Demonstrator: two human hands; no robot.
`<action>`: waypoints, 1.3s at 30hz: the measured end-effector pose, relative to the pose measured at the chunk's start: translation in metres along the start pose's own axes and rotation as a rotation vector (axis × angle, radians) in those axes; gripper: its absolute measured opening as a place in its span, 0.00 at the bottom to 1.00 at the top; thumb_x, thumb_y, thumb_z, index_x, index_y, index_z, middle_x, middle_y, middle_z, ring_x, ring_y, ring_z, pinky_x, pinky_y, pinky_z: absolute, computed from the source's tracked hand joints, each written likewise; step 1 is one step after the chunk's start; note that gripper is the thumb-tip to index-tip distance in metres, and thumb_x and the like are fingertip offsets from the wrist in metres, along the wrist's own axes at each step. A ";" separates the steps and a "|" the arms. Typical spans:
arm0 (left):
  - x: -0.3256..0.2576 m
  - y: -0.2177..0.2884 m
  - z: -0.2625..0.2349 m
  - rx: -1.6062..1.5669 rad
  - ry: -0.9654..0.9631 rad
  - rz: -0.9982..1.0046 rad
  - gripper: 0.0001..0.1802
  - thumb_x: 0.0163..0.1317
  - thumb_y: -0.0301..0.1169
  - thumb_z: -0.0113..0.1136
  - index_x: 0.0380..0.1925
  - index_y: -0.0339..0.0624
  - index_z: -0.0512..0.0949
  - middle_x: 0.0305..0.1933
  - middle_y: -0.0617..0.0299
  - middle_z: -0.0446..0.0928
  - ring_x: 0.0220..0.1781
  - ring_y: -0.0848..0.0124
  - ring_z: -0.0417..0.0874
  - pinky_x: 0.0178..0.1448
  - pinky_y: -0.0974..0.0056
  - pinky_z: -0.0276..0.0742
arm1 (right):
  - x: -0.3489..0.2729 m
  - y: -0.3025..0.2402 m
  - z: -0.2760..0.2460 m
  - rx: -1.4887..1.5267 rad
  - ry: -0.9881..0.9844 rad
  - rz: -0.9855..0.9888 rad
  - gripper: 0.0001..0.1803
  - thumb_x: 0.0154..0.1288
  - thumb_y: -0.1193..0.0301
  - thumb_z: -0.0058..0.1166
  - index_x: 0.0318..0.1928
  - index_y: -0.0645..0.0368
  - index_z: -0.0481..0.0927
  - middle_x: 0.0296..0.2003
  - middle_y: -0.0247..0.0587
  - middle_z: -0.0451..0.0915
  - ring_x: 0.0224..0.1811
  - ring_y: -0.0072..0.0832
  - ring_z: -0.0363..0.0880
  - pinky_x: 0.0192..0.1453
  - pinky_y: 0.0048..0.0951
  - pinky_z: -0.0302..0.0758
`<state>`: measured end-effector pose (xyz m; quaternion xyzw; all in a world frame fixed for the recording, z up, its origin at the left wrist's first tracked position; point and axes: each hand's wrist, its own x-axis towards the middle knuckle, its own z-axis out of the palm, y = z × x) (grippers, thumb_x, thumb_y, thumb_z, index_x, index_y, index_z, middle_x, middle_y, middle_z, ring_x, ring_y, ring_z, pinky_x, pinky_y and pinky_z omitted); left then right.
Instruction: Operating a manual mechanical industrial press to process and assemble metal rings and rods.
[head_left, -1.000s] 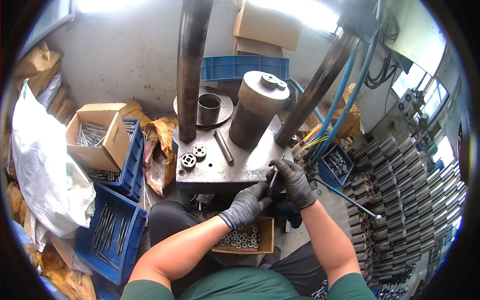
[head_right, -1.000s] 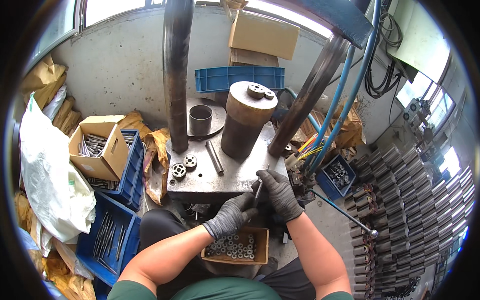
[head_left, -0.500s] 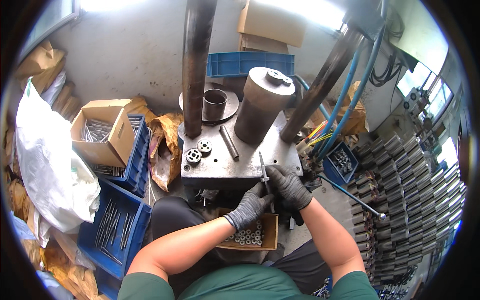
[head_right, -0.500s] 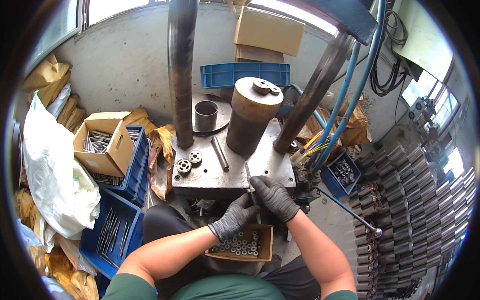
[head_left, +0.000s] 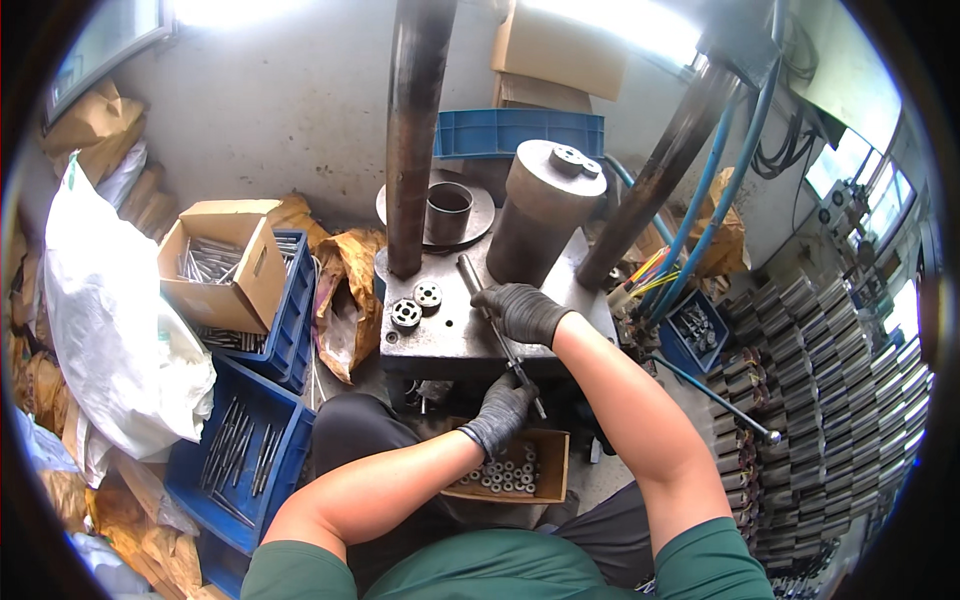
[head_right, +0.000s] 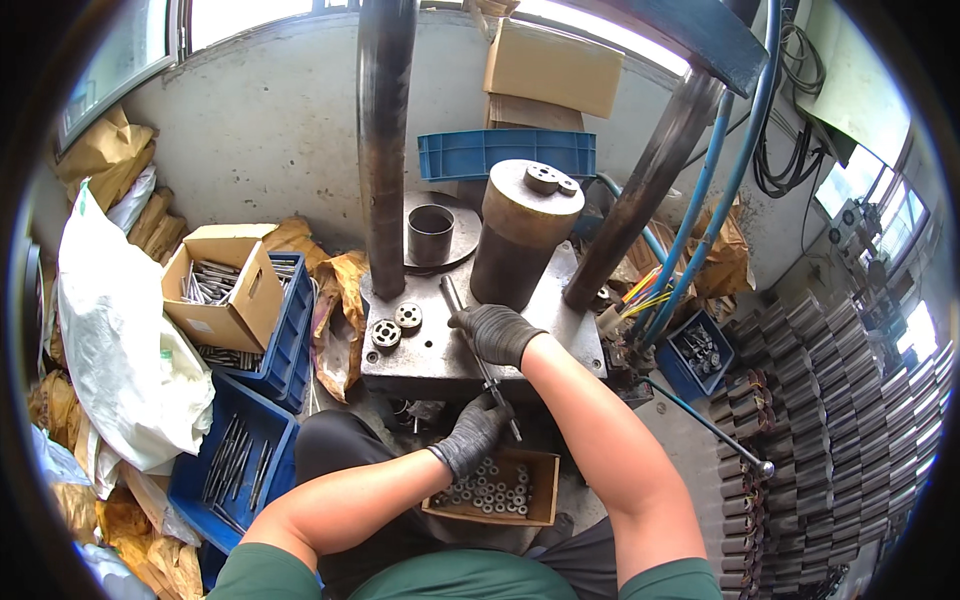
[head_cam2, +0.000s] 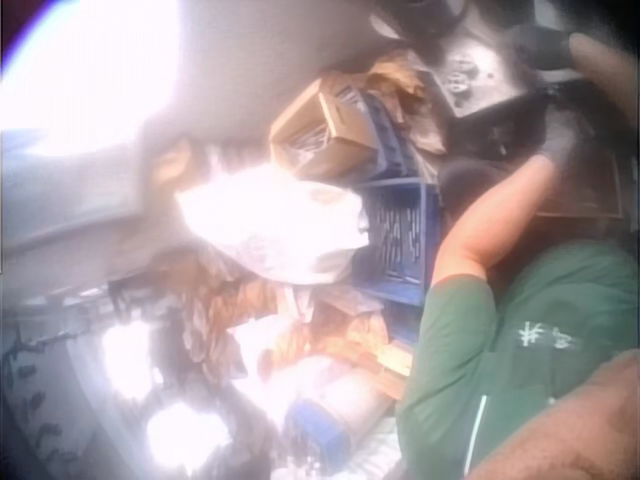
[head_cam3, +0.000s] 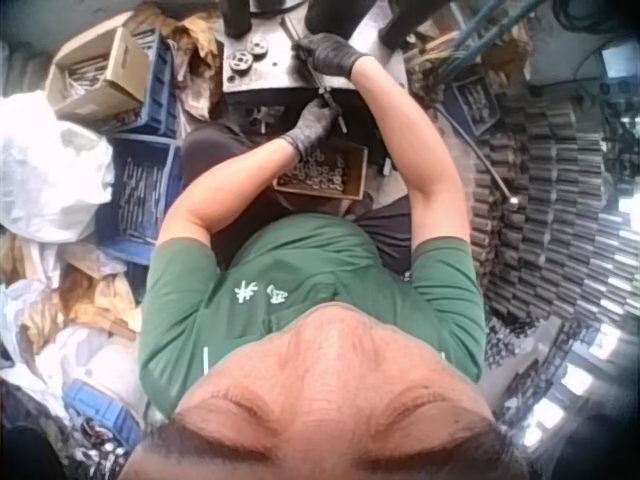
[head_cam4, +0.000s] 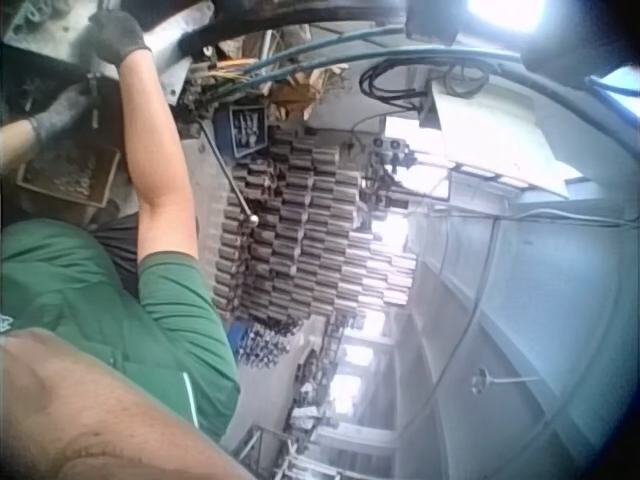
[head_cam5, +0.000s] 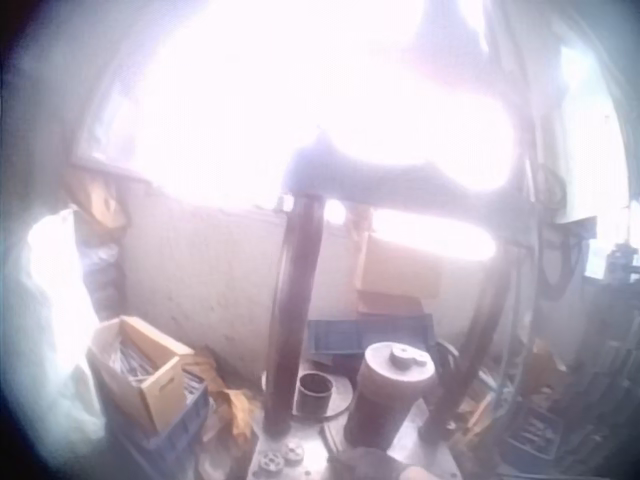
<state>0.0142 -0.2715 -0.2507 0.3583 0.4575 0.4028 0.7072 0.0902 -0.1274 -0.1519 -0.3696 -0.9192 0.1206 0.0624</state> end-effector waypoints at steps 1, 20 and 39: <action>0.000 0.005 0.001 0.017 0.004 -0.025 0.11 0.70 0.32 0.60 0.47 0.38 0.78 0.33 0.56 0.82 0.33 0.66 0.84 0.40 0.58 0.80 | 0.003 0.005 0.002 -0.035 -0.042 0.007 0.16 0.67 0.71 0.55 0.53 0.56 0.86 0.46 0.53 0.87 0.51 0.49 0.86 0.57 0.47 0.80; 0.004 -0.006 -0.025 0.188 -0.042 0.149 0.07 0.71 0.27 0.64 0.45 0.39 0.78 0.37 0.62 0.81 0.38 0.73 0.78 0.45 0.64 0.77 | -0.242 -0.054 -0.137 -0.224 0.008 -0.104 0.12 0.63 0.60 0.60 0.38 0.55 0.82 0.37 0.44 0.81 0.42 0.45 0.82 0.61 0.48 0.73; 0.109 0.327 0.037 0.241 0.034 1.102 0.03 0.75 0.21 0.56 0.42 0.42 0.73 0.31 0.64 0.76 0.31 0.74 0.81 0.34 0.69 0.79 | -0.408 -0.042 -0.175 -0.191 0.060 0.722 0.47 0.65 0.29 0.49 0.64 0.58 0.79 0.50 0.58 0.84 0.52 0.54 0.84 0.58 0.48 0.79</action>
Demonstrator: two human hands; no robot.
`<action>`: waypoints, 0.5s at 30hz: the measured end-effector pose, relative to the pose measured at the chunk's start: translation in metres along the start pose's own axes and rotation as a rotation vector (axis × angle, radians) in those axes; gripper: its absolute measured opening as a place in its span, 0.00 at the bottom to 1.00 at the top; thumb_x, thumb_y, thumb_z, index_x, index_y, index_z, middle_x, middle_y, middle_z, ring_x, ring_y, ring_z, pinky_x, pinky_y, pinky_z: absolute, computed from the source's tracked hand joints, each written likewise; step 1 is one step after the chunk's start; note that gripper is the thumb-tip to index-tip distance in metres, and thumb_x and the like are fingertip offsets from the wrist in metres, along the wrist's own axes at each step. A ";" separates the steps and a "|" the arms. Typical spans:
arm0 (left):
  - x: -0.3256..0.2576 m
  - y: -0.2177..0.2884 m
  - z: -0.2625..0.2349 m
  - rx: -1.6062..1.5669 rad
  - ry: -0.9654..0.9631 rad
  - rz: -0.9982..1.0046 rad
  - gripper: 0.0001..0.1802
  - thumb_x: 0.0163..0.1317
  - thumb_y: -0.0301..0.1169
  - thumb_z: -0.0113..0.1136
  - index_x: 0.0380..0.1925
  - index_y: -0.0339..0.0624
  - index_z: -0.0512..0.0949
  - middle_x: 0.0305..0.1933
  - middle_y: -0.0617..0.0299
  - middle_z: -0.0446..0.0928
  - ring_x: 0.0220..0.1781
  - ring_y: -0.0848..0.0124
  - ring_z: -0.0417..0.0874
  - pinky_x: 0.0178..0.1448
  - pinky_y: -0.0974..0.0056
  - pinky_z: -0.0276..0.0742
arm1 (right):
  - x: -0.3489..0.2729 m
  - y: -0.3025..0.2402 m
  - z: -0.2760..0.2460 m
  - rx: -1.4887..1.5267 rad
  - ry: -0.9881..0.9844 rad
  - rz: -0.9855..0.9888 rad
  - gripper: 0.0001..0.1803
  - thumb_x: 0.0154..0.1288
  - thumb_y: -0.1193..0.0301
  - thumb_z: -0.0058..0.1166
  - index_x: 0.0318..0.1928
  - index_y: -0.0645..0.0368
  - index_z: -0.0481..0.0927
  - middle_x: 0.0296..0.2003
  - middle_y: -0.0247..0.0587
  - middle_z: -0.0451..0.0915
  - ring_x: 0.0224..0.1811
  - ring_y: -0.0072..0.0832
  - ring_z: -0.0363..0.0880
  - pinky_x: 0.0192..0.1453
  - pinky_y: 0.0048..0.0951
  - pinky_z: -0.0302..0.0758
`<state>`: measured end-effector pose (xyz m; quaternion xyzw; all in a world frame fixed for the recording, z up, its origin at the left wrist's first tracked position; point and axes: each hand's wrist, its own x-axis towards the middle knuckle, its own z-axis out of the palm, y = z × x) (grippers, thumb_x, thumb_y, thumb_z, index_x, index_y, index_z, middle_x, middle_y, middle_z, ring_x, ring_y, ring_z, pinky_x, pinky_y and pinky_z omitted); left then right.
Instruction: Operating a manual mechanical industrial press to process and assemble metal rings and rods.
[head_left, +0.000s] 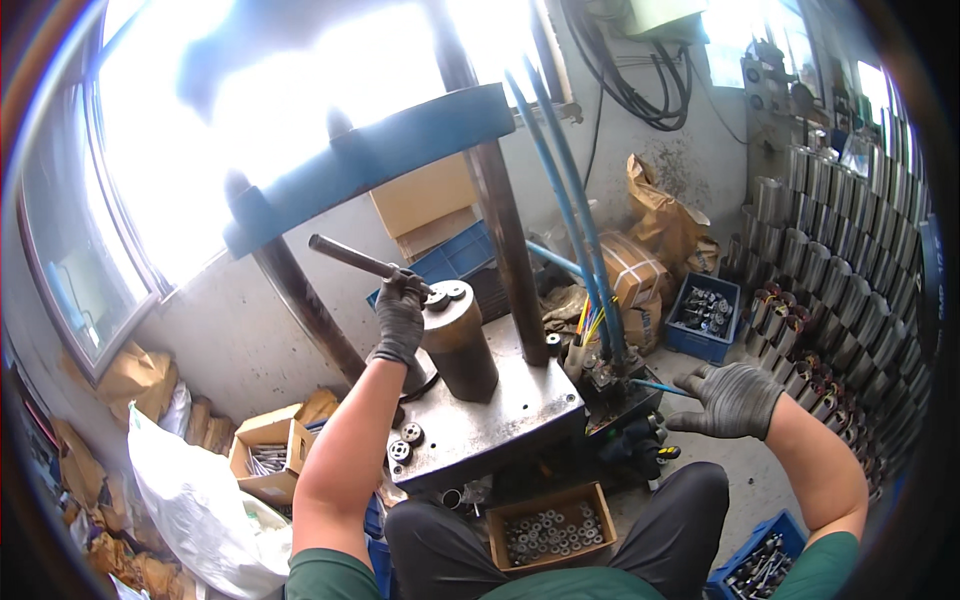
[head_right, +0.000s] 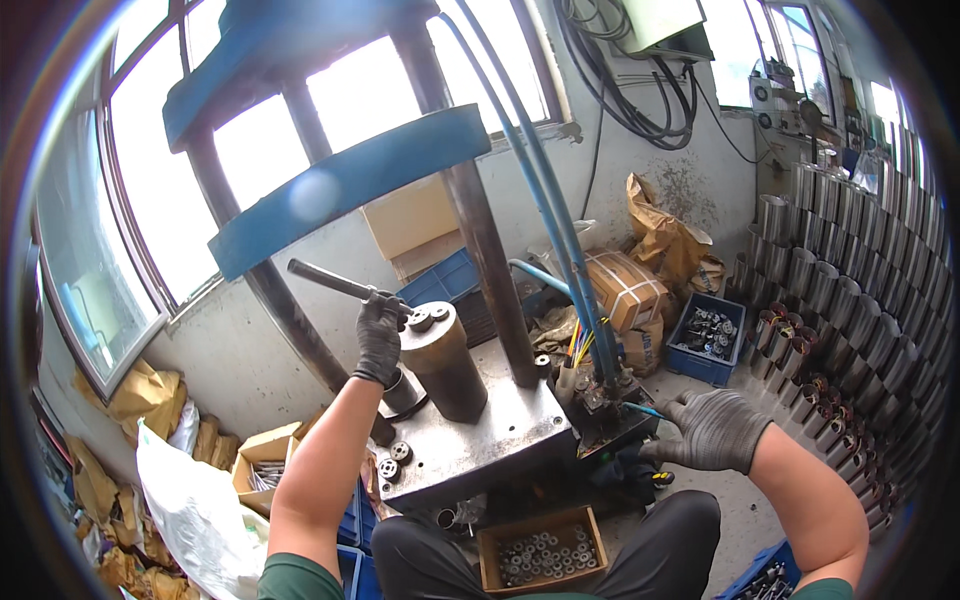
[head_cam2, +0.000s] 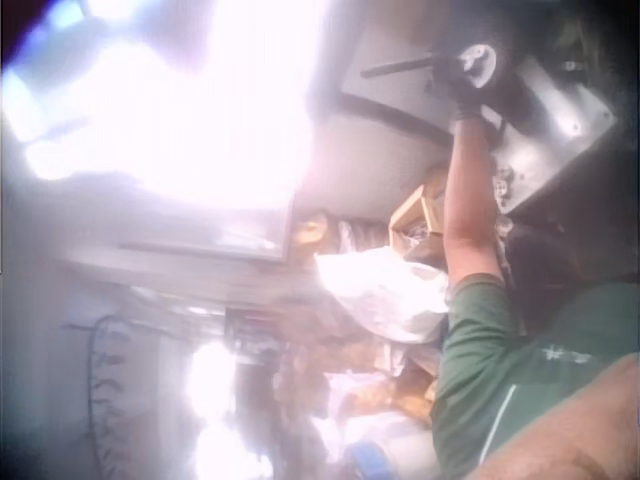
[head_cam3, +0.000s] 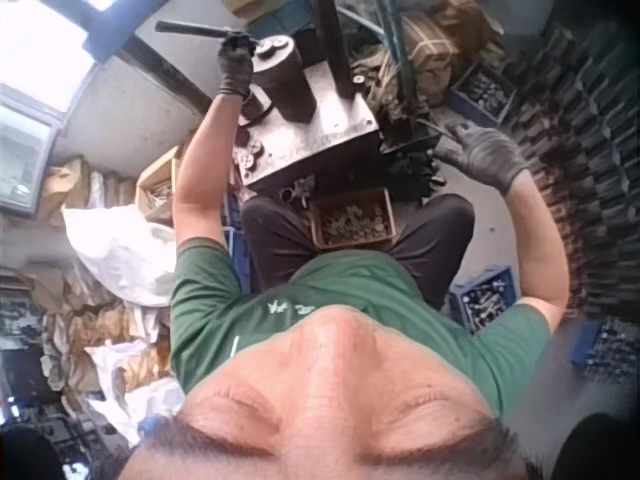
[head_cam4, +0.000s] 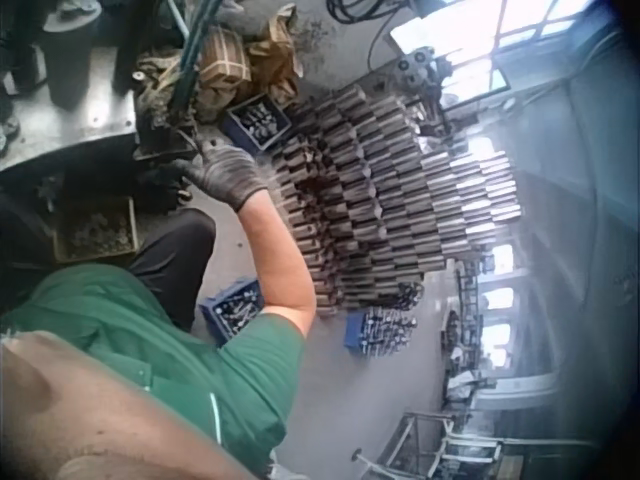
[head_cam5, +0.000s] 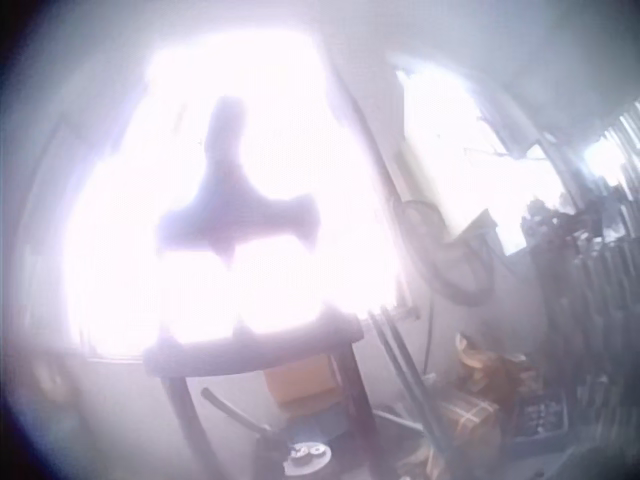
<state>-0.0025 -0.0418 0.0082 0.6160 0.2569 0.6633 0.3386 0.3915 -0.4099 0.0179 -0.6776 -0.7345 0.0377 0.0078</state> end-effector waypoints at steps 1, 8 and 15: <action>0.010 -0.010 -0.014 -0.003 0.007 0.011 0.03 0.75 0.21 0.56 0.42 0.42 0.73 0.31 0.64 0.76 0.31 0.74 0.81 0.34 0.69 0.79 | 0.004 -0.004 -0.001 -0.008 0.009 -0.005 0.47 0.65 0.29 0.49 0.64 0.58 0.79 0.50 0.58 0.84 0.52 0.54 0.84 0.58 0.48 0.79; 0.043 -0.032 -0.009 0.203 -0.047 -0.195 0.02 0.73 0.22 0.59 0.40 0.39 0.76 0.28 0.64 0.79 0.28 0.70 0.81 0.32 0.64 0.79 | 0.006 0.010 0.011 -0.027 -0.062 -0.057 0.44 0.65 0.30 0.50 0.56 0.59 0.84 0.44 0.59 0.85 0.47 0.53 0.86 0.54 0.48 0.80; 0.052 -0.023 -0.002 0.461 -0.207 -0.142 0.01 0.69 0.22 0.65 0.39 0.38 0.84 0.35 0.67 0.83 0.39 0.75 0.79 0.49 0.65 0.78 | 0.008 0.010 0.009 -0.029 -0.123 -0.094 0.37 0.66 0.37 0.54 0.55 0.59 0.85 0.42 0.55 0.86 0.47 0.50 0.86 0.55 0.46 0.80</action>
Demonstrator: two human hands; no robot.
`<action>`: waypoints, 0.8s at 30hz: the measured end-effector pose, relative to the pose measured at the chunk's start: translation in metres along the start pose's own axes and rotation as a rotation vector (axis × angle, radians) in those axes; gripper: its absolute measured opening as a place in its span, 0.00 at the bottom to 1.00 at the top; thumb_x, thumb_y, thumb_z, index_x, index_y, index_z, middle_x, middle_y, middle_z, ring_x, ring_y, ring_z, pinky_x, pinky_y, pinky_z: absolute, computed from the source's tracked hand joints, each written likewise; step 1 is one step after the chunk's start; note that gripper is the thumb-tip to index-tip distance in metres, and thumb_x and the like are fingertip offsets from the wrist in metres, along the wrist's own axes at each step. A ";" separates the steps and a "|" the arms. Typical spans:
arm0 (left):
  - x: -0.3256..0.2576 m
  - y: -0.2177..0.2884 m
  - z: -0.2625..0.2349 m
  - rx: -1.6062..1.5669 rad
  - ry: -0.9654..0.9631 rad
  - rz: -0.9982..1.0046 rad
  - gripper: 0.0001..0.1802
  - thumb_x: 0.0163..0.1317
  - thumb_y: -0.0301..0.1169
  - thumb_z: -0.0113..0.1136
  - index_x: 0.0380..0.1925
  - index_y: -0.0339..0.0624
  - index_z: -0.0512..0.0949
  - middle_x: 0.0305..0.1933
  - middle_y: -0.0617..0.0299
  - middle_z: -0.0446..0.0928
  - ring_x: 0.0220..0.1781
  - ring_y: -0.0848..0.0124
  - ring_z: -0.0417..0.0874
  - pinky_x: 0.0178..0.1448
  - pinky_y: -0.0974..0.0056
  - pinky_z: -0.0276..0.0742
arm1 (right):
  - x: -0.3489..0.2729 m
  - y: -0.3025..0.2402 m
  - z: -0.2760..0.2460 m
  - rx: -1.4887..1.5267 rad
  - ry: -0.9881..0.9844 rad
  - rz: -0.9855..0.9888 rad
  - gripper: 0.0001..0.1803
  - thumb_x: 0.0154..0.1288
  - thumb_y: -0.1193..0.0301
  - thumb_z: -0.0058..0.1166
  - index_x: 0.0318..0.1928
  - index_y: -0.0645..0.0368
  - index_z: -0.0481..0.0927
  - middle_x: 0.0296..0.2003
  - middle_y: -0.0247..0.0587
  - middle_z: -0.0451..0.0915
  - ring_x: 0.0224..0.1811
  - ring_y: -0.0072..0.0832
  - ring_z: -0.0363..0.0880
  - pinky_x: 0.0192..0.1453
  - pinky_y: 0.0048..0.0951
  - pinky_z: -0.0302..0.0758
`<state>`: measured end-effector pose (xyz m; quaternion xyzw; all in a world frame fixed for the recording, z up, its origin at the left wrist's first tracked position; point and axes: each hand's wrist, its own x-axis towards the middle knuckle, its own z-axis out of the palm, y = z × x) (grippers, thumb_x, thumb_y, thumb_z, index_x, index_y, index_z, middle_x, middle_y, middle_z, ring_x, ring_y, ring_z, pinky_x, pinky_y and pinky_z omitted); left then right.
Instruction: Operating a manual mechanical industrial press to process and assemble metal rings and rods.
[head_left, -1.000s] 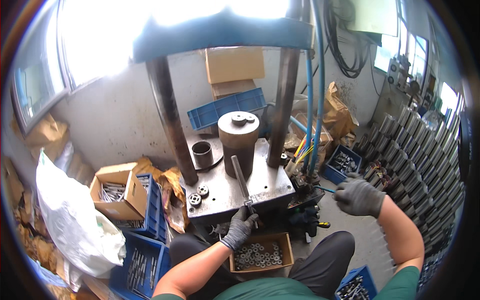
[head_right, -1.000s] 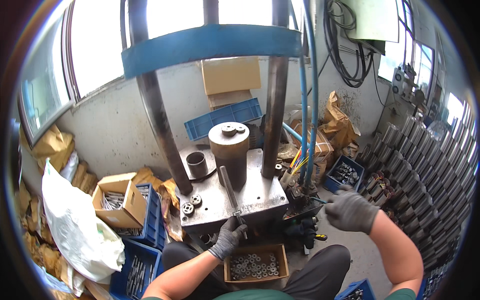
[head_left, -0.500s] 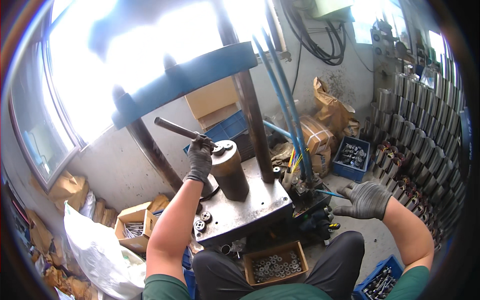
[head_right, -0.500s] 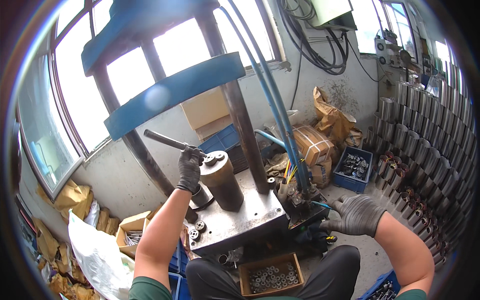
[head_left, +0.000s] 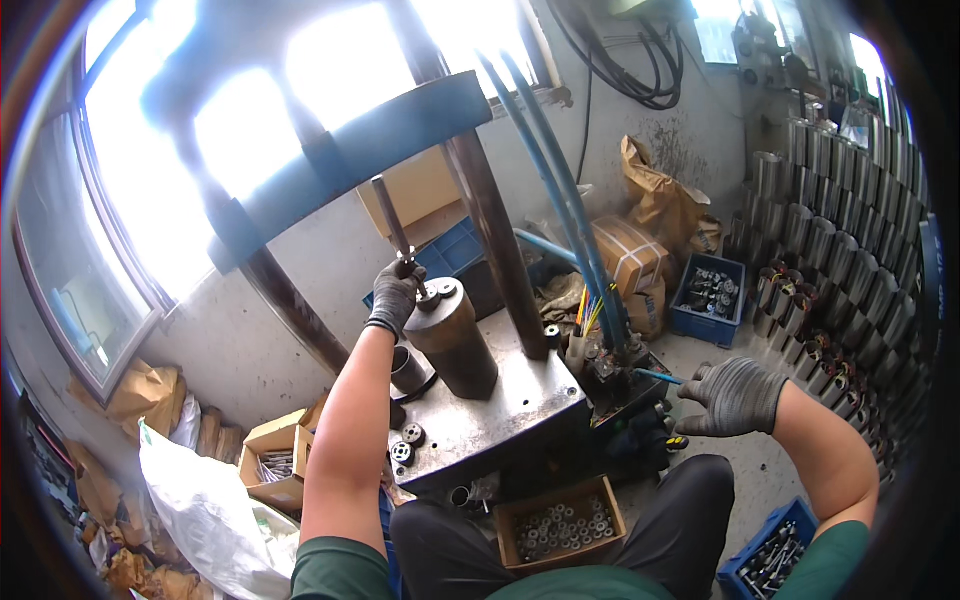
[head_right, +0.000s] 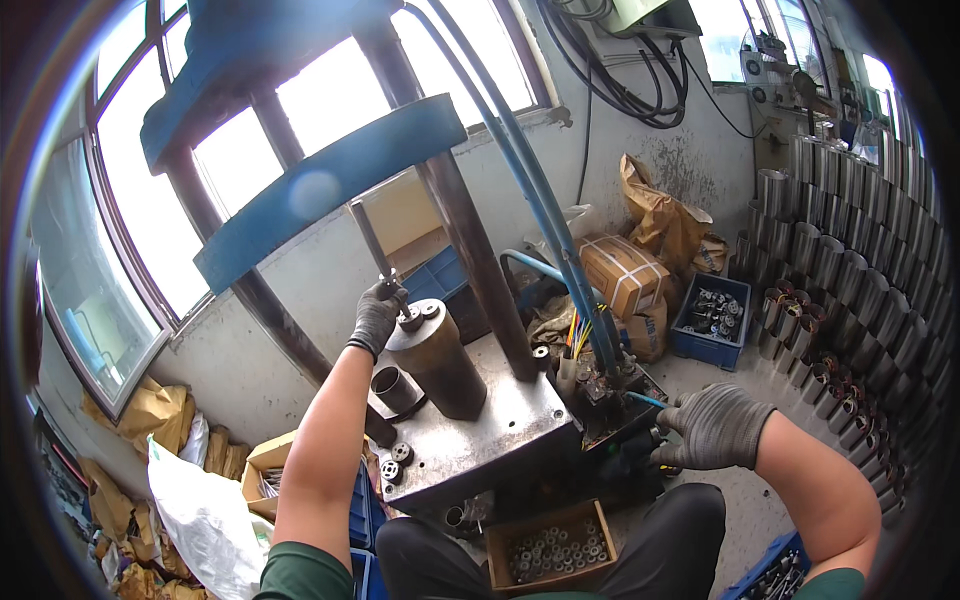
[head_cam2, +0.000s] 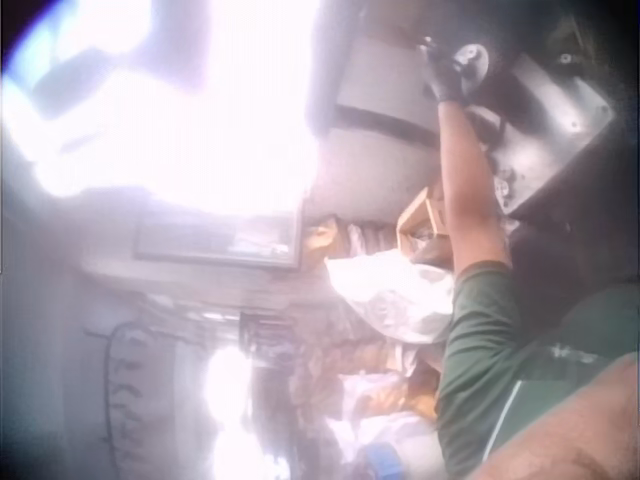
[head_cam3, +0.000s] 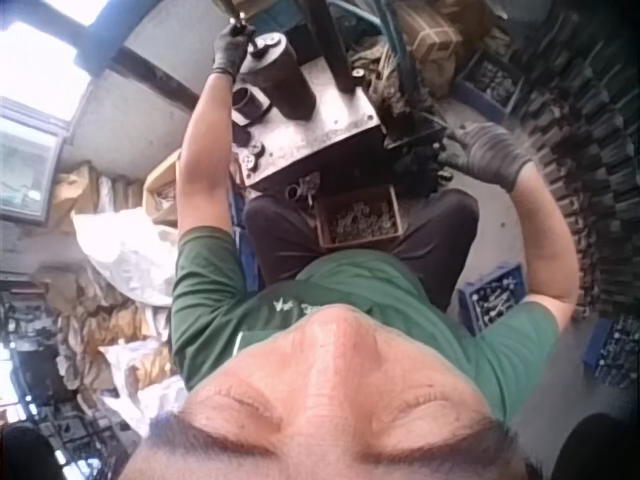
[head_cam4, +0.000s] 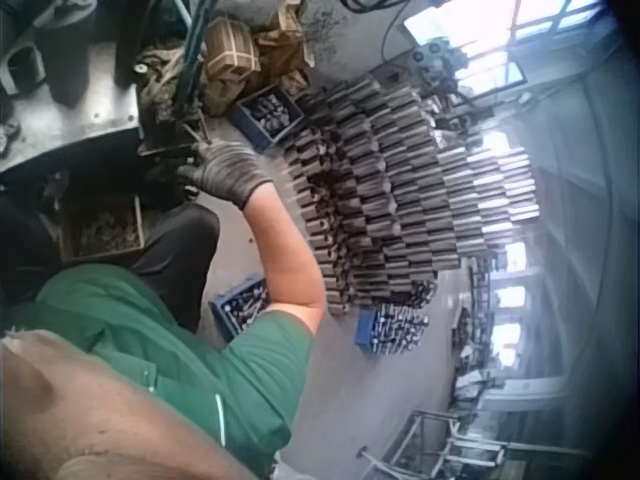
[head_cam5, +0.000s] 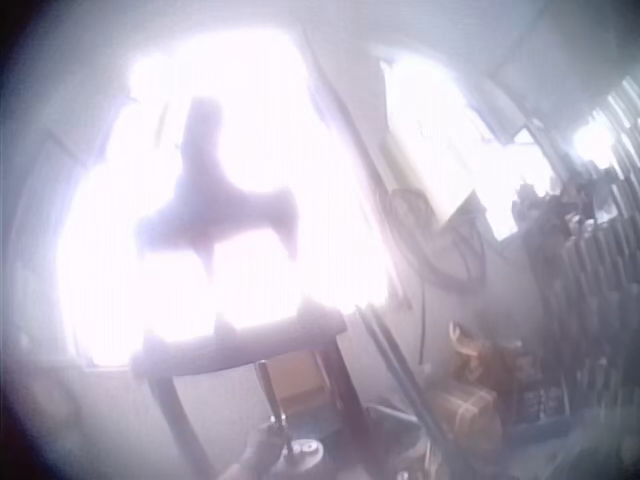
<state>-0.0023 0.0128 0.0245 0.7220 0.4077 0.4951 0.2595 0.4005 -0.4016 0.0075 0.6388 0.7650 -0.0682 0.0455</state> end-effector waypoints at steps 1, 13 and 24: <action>-0.003 -0.001 0.001 0.002 -0.001 -0.008 0.01 0.69 0.22 0.65 0.39 0.38 0.84 0.35 0.67 0.83 0.39 0.75 0.79 0.49 0.65 0.78 | 0.000 -0.001 0.000 0.003 -0.008 -0.003 0.37 0.66 0.37 0.54 0.55 0.59 0.85 0.42 0.55 0.86 0.47 0.50 0.86 0.55 0.46 0.80; -0.024 -0.006 0.019 -0.215 0.148 -0.089 0.02 0.70 0.23 0.64 0.41 0.38 0.82 0.35 0.66 0.83 0.36 0.75 0.79 0.44 0.68 0.78 | -0.008 -0.014 -0.011 0.002 -0.082 0.036 0.30 0.65 0.46 0.56 0.57 0.55 0.83 0.47 0.52 0.86 0.46 0.50 0.86 0.54 0.48 0.81; -0.026 -0.006 0.016 -0.001 0.177 -0.007 0.12 0.72 0.37 0.65 0.45 0.39 0.83 0.29 0.61 0.81 0.31 0.73 0.80 0.41 0.64 0.78 | -0.046 -0.013 0.063 0.076 -0.024 -0.014 0.15 0.57 0.59 0.58 0.37 0.56 0.87 0.31 0.49 0.84 0.34 0.50 0.85 0.41 0.48 0.82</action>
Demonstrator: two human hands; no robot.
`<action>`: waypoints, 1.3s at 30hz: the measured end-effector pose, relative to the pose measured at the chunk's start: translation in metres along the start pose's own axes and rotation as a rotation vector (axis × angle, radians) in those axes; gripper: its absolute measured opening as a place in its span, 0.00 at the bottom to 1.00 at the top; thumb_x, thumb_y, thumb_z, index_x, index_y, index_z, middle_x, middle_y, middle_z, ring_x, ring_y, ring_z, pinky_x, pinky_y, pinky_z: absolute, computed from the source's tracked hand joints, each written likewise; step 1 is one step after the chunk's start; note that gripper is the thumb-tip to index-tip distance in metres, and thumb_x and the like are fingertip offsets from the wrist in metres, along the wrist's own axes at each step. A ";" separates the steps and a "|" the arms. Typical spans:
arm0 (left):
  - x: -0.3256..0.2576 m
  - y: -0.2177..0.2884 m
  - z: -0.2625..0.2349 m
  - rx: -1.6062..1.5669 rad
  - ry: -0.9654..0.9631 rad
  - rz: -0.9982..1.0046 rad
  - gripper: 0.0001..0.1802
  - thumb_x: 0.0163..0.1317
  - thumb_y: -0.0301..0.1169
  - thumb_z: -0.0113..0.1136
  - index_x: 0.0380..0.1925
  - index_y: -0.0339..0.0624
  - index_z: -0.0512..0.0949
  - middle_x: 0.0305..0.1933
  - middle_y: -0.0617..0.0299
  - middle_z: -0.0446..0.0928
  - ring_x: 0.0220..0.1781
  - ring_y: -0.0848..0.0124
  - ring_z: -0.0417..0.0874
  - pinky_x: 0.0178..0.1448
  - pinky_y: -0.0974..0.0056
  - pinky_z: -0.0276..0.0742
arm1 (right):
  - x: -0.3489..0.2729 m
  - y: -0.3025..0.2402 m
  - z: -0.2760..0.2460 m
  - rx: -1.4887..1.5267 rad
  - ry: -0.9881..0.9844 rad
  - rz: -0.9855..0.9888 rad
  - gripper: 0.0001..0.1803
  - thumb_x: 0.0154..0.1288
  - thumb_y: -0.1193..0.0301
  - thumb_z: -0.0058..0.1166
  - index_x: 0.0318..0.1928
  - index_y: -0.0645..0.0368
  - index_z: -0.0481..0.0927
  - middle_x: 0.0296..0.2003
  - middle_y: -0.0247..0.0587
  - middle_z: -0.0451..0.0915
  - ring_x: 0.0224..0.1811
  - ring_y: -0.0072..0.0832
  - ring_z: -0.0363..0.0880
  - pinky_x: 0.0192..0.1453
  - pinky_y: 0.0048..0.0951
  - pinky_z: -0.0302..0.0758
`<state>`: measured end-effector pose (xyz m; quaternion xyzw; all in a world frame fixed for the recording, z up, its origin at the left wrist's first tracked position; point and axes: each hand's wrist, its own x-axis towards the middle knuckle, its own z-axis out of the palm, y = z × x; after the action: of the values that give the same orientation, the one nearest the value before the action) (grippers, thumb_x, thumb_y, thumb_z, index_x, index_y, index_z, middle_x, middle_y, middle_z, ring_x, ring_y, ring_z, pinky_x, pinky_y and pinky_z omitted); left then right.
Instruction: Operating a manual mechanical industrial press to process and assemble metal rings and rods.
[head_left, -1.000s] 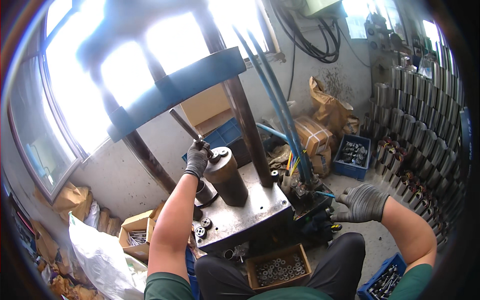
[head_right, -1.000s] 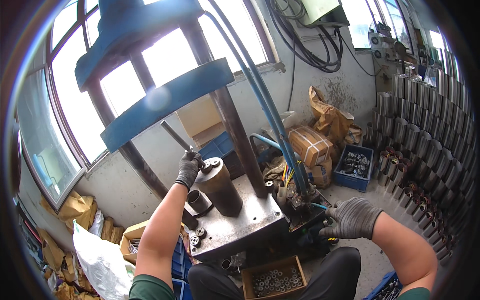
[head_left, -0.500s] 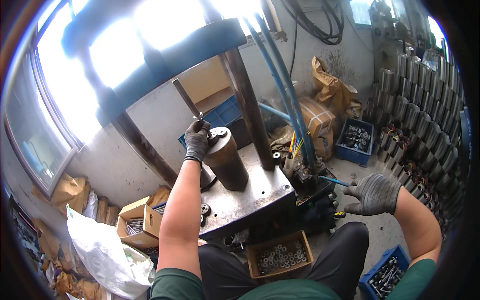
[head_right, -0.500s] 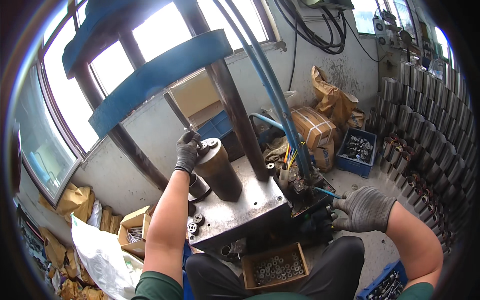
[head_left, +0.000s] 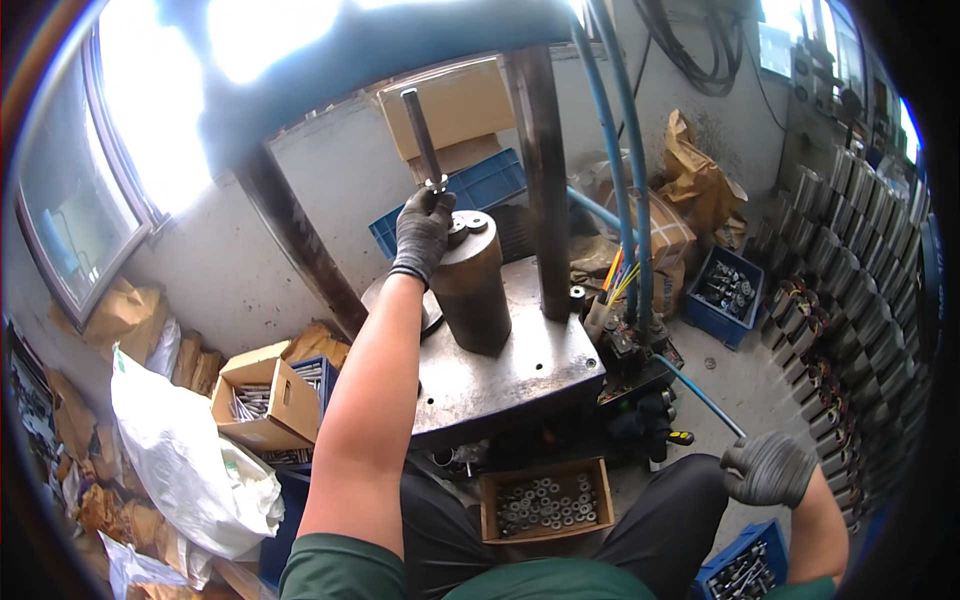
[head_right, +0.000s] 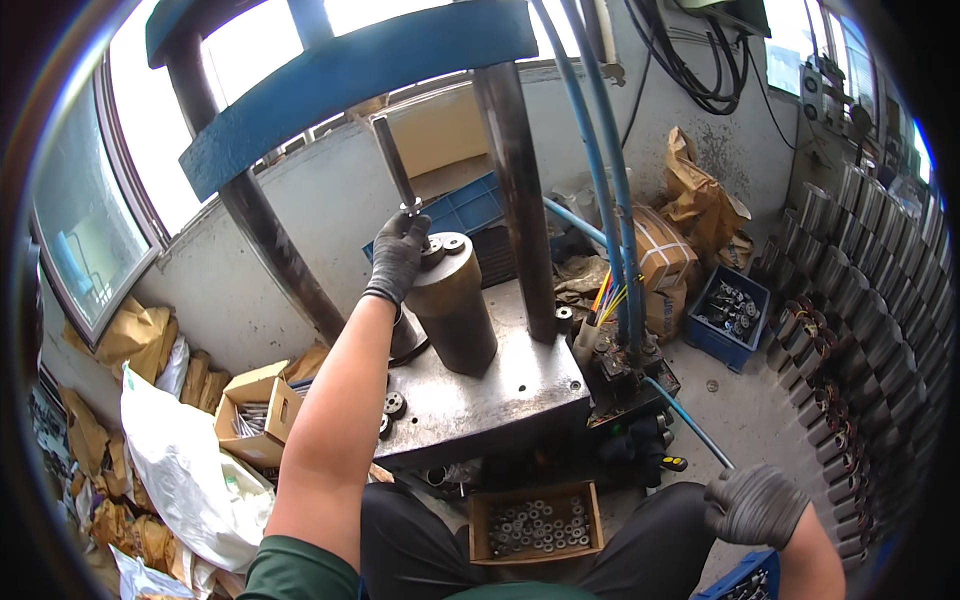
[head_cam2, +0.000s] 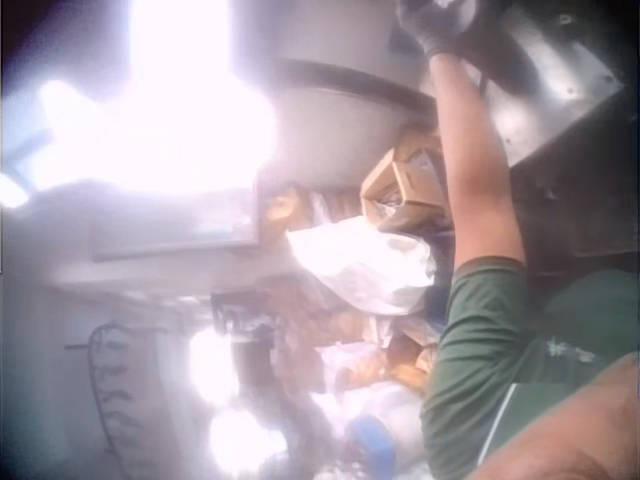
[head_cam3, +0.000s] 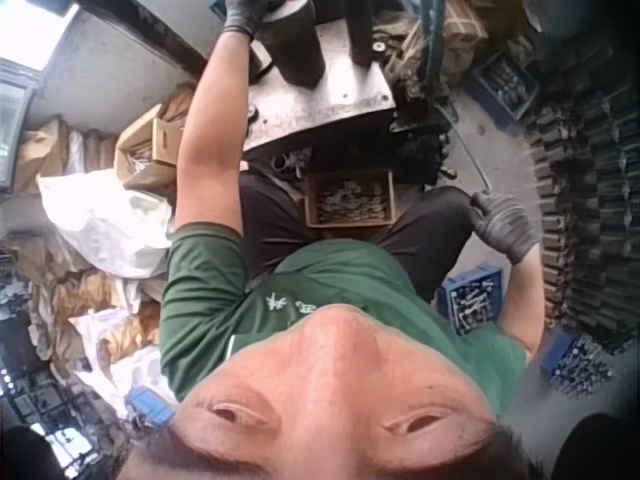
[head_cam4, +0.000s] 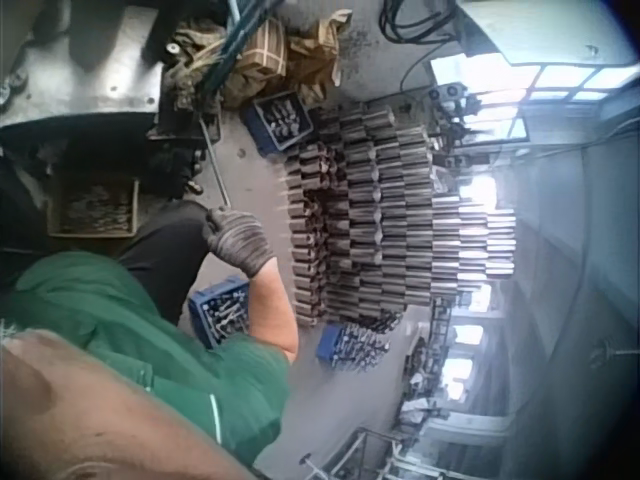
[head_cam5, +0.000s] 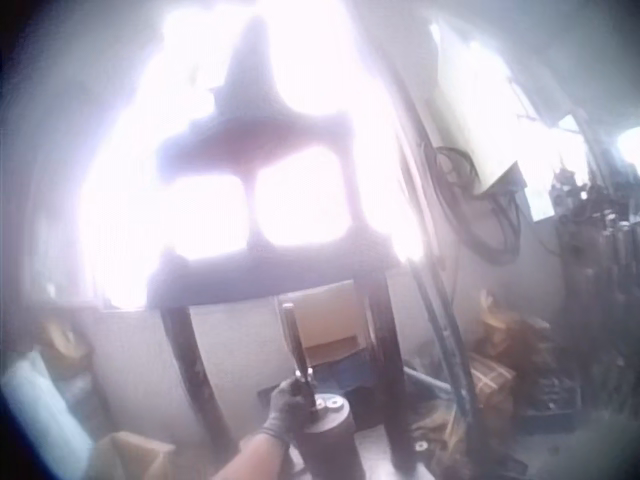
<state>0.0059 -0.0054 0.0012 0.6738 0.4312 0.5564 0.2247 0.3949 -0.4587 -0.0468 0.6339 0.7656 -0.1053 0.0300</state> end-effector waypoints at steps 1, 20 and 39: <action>0.001 0.001 0.007 0.020 -0.022 -0.020 0.13 0.71 0.38 0.65 0.47 0.40 0.84 0.33 0.58 0.84 0.35 0.69 0.83 0.45 0.62 0.79 | -0.010 -0.003 0.006 -0.018 -0.016 0.018 0.15 0.57 0.59 0.58 0.37 0.56 0.87 0.31 0.49 0.84 0.34 0.50 0.85 0.41 0.48 0.82; 0.008 -0.003 0.000 0.032 -0.025 -0.064 0.15 0.70 0.39 0.66 0.49 0.42 0.84 0.40 0.57 0.88 0.40 0.69 0.86 0.51 0.63 0.79 | -0.009 -0.019 0.029 -0.045 0.202 0.152 0.17 0.57 0.57 0.63 0.24 0.56 0.78 0.21 0.48 0.77 0.27 0.50 0.81 0.33 0.49 0.76; -0.009 0.023 0.000 -0.209 -0.067 -0.186 0.10 0.73 0.34 0.65 0.47 0.40 0.83 0.29 0.70 0.77 0.31 0.79 0.74 0.41 0.70 0.74 | -0.003 -0.010 -0.009 0.018 0.114 0.018 0.13 0.57 0.62 0.59 0.37 0.57 0.86 0.30 0.47 0.84 0.33 0.50 0.85 0.40 0.46 0.81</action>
<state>0.0138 -0.0249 0.0147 0.6219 0.4238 0.5523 0.3587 0.3867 -0.4618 -0.0365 0.6460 0.7594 -0.0754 -0.0183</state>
